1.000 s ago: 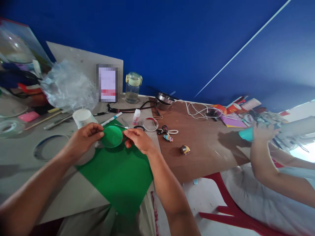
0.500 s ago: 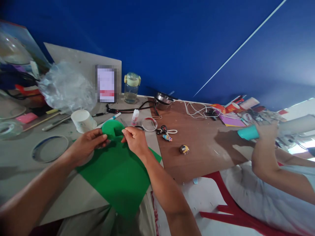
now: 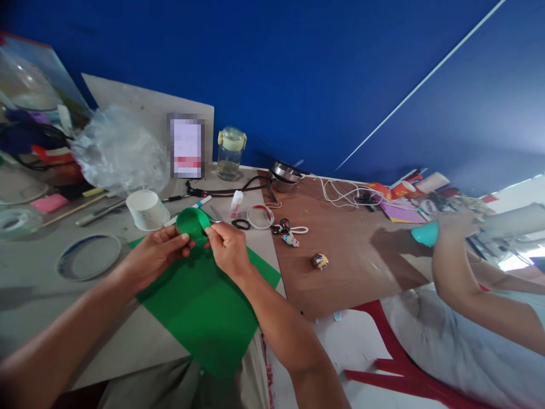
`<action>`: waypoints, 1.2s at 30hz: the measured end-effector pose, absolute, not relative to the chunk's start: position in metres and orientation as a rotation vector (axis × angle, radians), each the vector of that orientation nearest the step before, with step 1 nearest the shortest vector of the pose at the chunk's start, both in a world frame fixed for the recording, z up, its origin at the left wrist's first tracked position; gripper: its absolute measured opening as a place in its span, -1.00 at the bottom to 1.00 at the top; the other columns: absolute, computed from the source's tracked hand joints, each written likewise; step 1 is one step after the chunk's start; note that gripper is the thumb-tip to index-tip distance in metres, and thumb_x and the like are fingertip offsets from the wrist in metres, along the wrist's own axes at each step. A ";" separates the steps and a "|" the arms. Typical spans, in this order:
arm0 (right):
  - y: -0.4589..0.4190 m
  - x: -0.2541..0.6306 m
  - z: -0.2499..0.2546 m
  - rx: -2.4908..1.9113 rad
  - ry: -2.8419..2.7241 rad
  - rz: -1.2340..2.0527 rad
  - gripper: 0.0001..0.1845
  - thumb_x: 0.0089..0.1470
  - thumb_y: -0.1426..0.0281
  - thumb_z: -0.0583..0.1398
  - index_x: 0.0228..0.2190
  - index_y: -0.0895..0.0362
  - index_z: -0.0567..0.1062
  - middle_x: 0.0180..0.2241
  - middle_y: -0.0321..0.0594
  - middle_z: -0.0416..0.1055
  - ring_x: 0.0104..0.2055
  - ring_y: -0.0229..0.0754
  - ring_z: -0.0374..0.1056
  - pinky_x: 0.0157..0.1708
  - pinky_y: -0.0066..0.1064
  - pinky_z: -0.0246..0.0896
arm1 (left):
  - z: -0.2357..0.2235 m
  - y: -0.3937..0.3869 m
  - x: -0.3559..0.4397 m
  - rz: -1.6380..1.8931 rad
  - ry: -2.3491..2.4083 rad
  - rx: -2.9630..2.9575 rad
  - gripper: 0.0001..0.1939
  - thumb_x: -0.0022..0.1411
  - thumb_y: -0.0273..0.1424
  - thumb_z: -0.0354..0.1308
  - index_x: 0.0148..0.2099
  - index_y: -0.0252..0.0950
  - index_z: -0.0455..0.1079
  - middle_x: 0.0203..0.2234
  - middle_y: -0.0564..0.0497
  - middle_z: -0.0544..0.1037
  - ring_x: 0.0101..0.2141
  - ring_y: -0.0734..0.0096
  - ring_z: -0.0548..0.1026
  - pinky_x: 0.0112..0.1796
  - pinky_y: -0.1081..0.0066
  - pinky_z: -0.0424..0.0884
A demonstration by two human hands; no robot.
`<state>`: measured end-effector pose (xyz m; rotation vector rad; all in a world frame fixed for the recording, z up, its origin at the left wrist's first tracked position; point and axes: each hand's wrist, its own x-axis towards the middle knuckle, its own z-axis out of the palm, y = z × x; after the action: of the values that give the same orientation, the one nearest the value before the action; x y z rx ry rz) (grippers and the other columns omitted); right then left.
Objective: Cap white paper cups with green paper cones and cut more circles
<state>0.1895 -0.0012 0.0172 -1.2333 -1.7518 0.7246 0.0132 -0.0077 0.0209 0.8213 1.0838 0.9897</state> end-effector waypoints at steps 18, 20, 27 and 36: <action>0.000 0.197 0.020 -1.245 -1.724 0.712 -0.59 0.26 0.26 0.08 -0.61 0.07 0.32 -0.60 -0.31 0.40 -0.50 -0.27 0.31 -0.35 -0.43 0.21 | 0.017 -0.007 0.006 1.017 1.247 1.180 -0.73 0.12 -0.15 0.24 -0.39 -0.24 0.35 -0.57 0.07 0.48 -0.50 0.40 0.43 -0.43 0.41 0.29; 0.000 0.197 0.020 -1.233 -1.720 0.725 -0.59 0.25 0.27 0.09 -0.63 0.07 0.30 -0.62 -0.30 0.39 -0.51 -0.27 0.31 -0.38 -0.43 0.20 | 0.017 -0.009 0.005 1.061 1.433 1.436 -0.76 0.16 -0.18 0.19 -0.42 -0.22 0.33 -0.57 0.07 0.45 -0.50 0.38 0.41 -0.44 0.40 0.25; 0.003 0.191 0.016 -1.170 -1.447 1.162 -0.64 0.12 0.10 0.18 -0.54 0.09 0.41 -0.71 -0.34 0.36 -0.62 -0.27 0.30 -0.51 -0.44 0.22 | 0.019 -0.010 0.003 1.072 1.649 1.827 -0.77 0.21 -0.21 0.07 -0.43 -0.21 0.31 -0.53 0.05 0.50 -0.50 0.37 0.41 -0.40 0.40 0.26; 0.001 0.188 0.014 -1.130 -1.446 1.139 -0.69 0.15 0.16 0.18 -0.49 0.10 0.44 -0.69 -0.33 0.41 -0.61 -0.25 0.35 -0.47 -0.43 0.26 | 0.015 -0.011 0.008 0.998 1.554 1.643 -0.70 0.19 -0.19 0.12 -0.50 -0.21 0.24 -0.60 0.07 0.52 -0.54 0.39 0.41 -0.49 0.43 0.23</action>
<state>0.1884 0.0009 0.0143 -1.1296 -1.4463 1.1392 0.0075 -0.0109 0.0154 1.6433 1.5537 0.9981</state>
